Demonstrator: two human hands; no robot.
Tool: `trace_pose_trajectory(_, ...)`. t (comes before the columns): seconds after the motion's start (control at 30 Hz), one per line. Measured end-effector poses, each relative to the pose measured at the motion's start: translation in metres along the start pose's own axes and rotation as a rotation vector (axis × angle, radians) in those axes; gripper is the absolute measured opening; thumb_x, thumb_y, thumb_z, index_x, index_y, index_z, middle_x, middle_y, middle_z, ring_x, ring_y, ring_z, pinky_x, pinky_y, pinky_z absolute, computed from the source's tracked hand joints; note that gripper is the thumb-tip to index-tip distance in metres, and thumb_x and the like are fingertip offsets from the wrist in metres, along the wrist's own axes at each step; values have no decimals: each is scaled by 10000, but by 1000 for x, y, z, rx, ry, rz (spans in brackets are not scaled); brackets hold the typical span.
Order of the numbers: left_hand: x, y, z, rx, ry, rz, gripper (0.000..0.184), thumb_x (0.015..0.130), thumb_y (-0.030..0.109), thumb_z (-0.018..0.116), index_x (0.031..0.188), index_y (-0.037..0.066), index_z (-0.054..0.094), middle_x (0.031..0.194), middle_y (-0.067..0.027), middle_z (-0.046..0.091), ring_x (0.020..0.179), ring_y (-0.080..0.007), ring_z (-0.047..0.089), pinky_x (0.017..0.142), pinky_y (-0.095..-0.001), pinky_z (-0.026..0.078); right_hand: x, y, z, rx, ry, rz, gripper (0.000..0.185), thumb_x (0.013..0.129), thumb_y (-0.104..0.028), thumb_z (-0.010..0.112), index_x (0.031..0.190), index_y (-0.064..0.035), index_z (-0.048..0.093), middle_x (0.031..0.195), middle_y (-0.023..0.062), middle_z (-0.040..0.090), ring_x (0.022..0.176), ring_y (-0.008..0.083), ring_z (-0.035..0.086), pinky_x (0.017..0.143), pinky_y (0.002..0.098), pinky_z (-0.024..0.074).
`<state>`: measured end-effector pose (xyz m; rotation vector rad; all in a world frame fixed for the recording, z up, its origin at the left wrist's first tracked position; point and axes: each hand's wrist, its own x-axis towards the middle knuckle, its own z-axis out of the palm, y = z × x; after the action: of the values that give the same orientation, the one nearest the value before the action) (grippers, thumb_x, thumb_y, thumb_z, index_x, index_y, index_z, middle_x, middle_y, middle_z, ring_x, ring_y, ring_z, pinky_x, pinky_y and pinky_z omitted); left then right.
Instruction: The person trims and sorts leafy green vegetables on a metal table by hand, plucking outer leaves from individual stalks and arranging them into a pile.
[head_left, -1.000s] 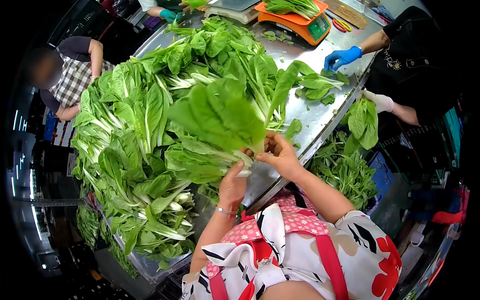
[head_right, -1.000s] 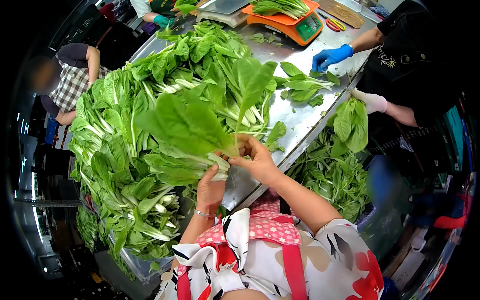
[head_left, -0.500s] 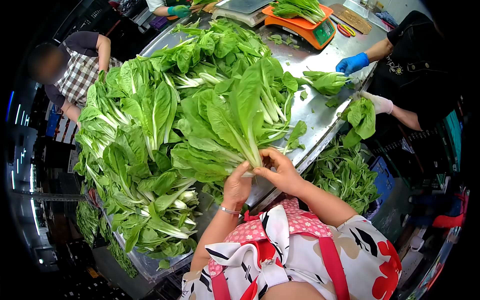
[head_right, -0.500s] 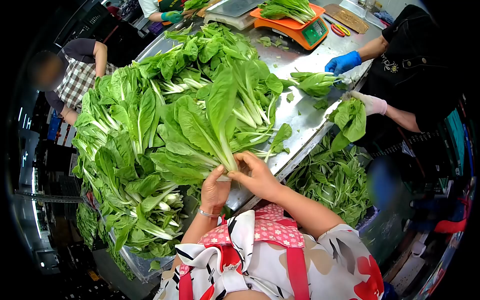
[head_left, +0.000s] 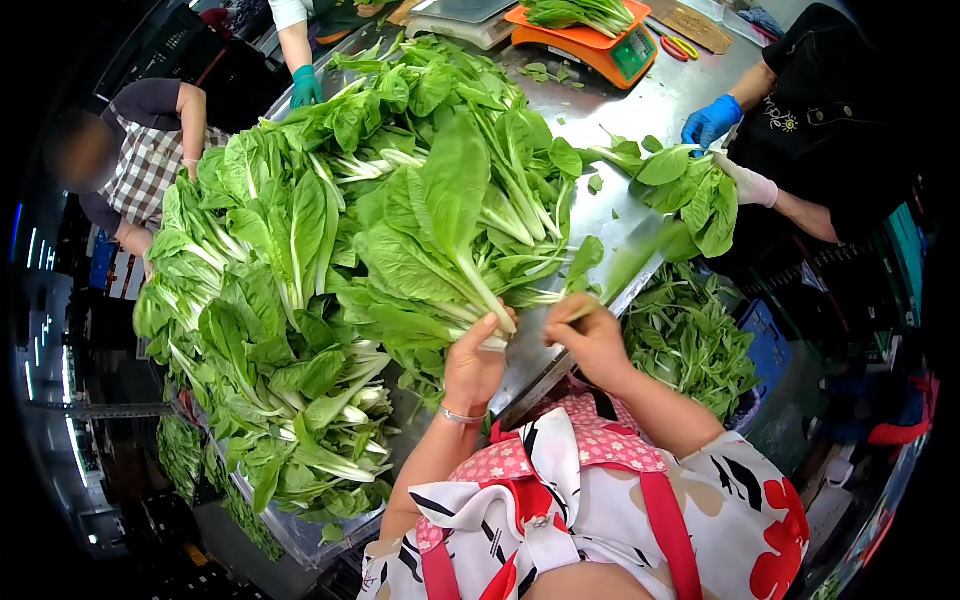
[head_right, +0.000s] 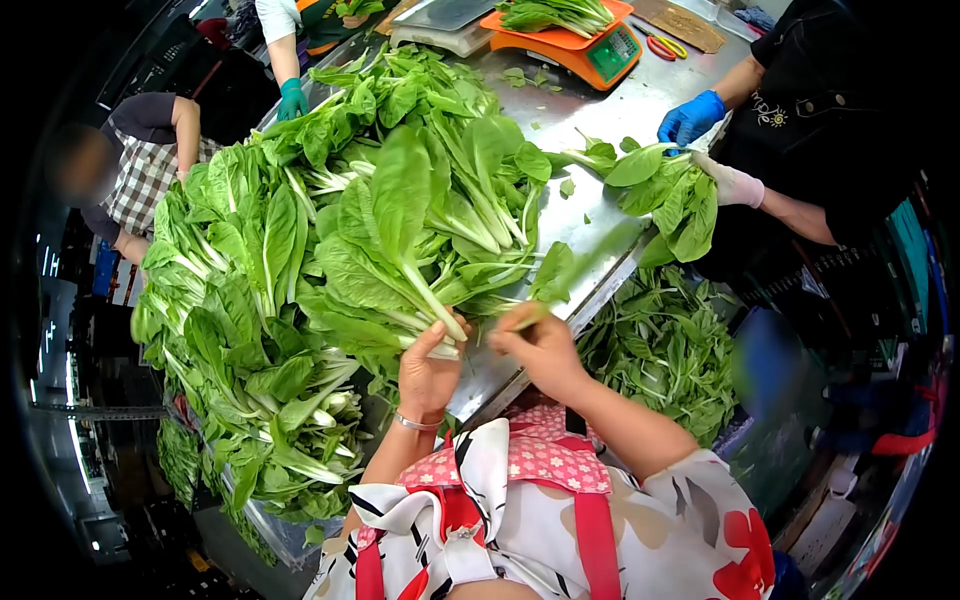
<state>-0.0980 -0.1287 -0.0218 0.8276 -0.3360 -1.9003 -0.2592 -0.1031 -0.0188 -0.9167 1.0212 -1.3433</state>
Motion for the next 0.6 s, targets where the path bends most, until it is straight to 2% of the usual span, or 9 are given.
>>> trace_pose_trajectory(0.07,2,3,-4,-12,10,60,294,763,77,601,1030,-16,520,912,-94,581,867,-207,543,843,-311,390,-18,9,-24,97,214,-56,95,805,-14,558,807,-53,470,750,51,511,646,145,543,604,286,481)
trace_pose_trajectory(0.1,0,4,-3,12,33,73,284,761,74,608,1021,-10,531,920,-89,583,881,-202,542,834,-312,394,-28,8,-35,166,439,76,56,846,-75,525,833,-62,473,751,42,506,623,135,525,575,278,466)
trace_pose_trajectory(0.2,0,-7,-19,304,104,79,289,757,89,635,1020,4,551,951,-71,589,863,-168,546,792,-291,407,-49,2,-70,491,676,534,192,851,-245,543,917,-67,512,757,20,509,583,117,483,518,254,419)
trace_pose_trajectory(0.23,-2,-12,-24,558,1,229,330,739,122,670,1025,2,561,989,-60,585,892,-146,543,787,-287,419,-55,-1,-63,251,632,565,254,820,-232,586,987,-51,524,771,20,521,597,102,493,508,242,409)
trace_pose_trajectory(0.3,-5,-21,-17,603,36,163,331,745,123,665,1036,4,561,999,-58,583,903,-143,540,793,-285,419,-50,2,-45,-24,337,355,322,781,-114,623,1057,-5,497,841,60,561,646,116,554,503,210,434)
trace_pose_trajectory(0.37,-3,-33,-18,578,46,94,294,763,101,645,1033,23,560,967,-45,583,860,-135,540,750,-273,436,-26,8,-11,-275,223,5,497,713,-169,697,1108,14,458,879,77,544,796,133,536,671,256,440)
trace_pose_trajectory(0.43,-3,-41,-22,533,8,135,285,760,102,648,1021,30,558,945,-36,582,840,-134,540,727,-266,439,-1,-7,12,-646,152,-33,555,650,-234,723,1086,19,489,904,139,557,807,210,538,712,306,427)
trace_pose_trajectory(0.5,-2,-37,-20,499,4,197,279,739,101,667,989,48,555,899,-12,574,802,-125,534,669,-247,443,14,14,12,-481,90,19,433,687,-190,669,1030,34,528,876,180,579,763,255,554,702,317,432)
trace_pose_trajectory(0.6,2,-34,-32,457,98,213,290,738,79,662,1003,41,550,931,-27,578,835,-132,541,702,-251,443,19,14,12,-462,-15,23,393,717,-158,637,1036,41,523,903,182,587,787,246,573,716,308,438)
